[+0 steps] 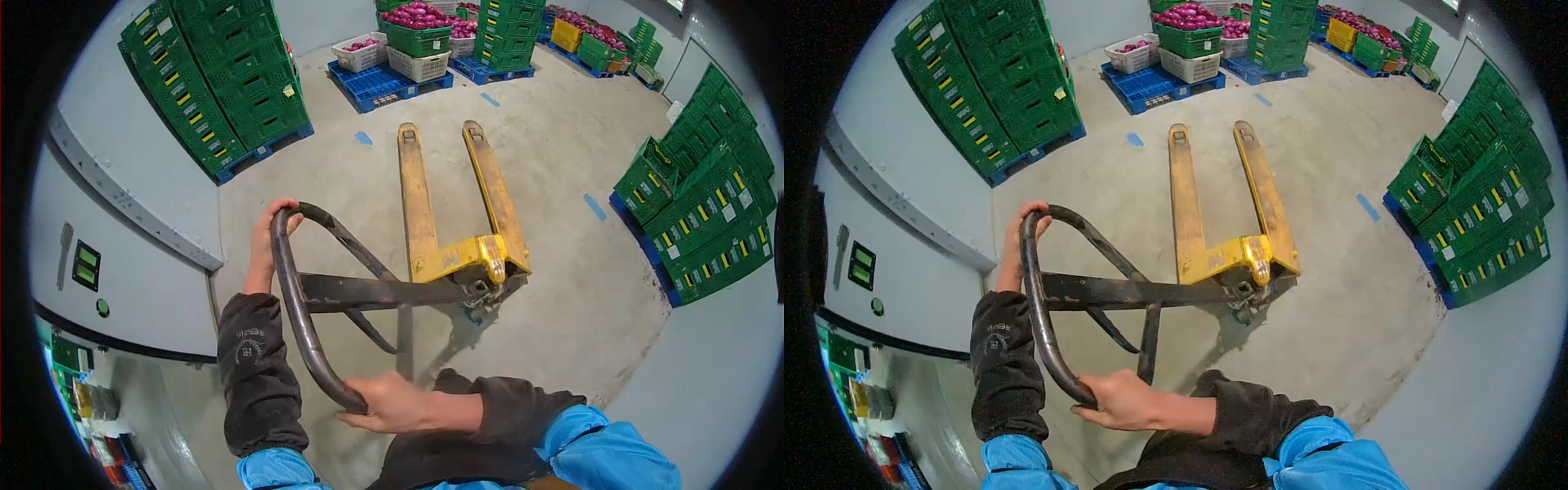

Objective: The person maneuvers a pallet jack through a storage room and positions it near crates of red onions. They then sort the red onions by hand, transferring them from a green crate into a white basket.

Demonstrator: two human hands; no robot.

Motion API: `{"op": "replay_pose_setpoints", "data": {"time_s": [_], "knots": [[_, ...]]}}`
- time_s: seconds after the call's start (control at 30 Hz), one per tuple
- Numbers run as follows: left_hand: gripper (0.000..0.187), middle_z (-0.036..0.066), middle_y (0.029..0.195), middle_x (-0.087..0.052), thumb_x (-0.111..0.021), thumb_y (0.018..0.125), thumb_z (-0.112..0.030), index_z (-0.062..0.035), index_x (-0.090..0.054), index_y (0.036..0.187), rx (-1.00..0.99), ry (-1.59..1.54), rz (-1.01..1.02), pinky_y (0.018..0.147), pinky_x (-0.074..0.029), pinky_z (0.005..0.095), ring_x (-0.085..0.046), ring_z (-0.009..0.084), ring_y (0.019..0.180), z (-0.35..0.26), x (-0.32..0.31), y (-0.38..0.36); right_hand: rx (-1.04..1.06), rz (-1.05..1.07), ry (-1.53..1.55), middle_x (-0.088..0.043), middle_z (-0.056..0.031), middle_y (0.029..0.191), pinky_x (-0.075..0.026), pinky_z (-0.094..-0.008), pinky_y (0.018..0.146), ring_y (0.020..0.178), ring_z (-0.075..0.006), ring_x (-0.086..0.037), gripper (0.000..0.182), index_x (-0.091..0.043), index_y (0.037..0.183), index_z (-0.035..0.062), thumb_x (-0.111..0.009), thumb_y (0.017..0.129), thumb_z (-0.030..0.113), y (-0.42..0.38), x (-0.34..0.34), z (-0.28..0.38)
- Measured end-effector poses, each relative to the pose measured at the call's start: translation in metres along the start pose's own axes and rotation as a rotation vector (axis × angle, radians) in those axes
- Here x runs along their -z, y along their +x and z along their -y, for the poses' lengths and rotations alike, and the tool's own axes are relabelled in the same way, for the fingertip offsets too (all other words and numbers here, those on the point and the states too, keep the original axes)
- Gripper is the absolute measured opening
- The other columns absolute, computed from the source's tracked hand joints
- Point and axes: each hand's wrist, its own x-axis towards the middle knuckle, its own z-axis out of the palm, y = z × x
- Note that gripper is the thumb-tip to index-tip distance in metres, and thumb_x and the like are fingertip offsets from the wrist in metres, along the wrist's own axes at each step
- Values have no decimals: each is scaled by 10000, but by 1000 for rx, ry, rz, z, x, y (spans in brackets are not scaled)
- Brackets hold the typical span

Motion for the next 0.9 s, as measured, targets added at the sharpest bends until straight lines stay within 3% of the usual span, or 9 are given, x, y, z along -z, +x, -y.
{"op": "replay_pose_setpoints", "data": {"time_s": [0.23,0.3,0.33,0.43,0.5,0.73,0.8,0.9], "knots": [[225,-27,900,-581,-689,827,3,-70,-618,1027,-24,-76,110,747,-439,205,-527,66,807,51,84,60,10,174,191,-549,-221,617,-436,-487,556,646,-432,-584,368,-439,1040,-57,-629,845,191,128,-69,-2],[230,-29,886,-588,-690,824,5,-67,-619,1030,-37,-31,105,740,-440,205,-532,66,797,64,110,67,169,98,197,-505,-164,524,-428,-442,479,543,-401,-557,470,-435,1152,-82,-623,873,247,161,-104,-13],[235,-25,902,-584,-690,821,1,-63,-611,1032,-12,56,125,761,-437,203,-536,69,827,69,125,75,223,-25,215,-494,-155,510,-421,-445,473,532,-397,-550,433,-429,1115,-67,-615,878,245,179,-121,-11],[246,-21,922,-581,-691,809,11,-60,-605,1028,78,134,179,788,-439,210,-540,74,864,86,169,88,127,72,255,-503,-157,526,-418,-444,469,526,-388,-549,422,-416,1096,-64,-620,872,229,232,-156,-12],[247,-19,932,-579,-687,809,25,-65,-609,1026,14,-48,229,796,-444,218,-539,77,871,107,190,104,166,57,218,-512,-165,546,-416,-441,468,526,-380,-553,433,-410,1104,-79,-622,867,214,262,-172,-11],[290,-16,980,-597,-699,797,38,-65,-615,1054,-1,-51,326,822,-457,228,-549,79,927,162,258,165,122,74,328,-537,-195,601,-434,-447,503,564,-392,-566,555,-345,1204,-144,-613,876,214,379,-212,-8],[308,-17,981,-597,-709,789,38,-63,-612,1063,-32,-76,362,811,-460,224,-548,77,922,177,278,187,160,-30,337,-546,-212,625,-446,-445,527,587,-400,-573,585,-324,1232,-145,-611,880,223,418,-230,-10],[306,-17,970,-601,-703,797,32,-63,-611,1073,-100,-97,426,807,-460,226,-552,78,902,214,308,220,60,4,340,-527,-248,656,-437,-478,591,671,-442,-563,492,-349,1141,-134,-606,850,169,477,-243,-10]]}}
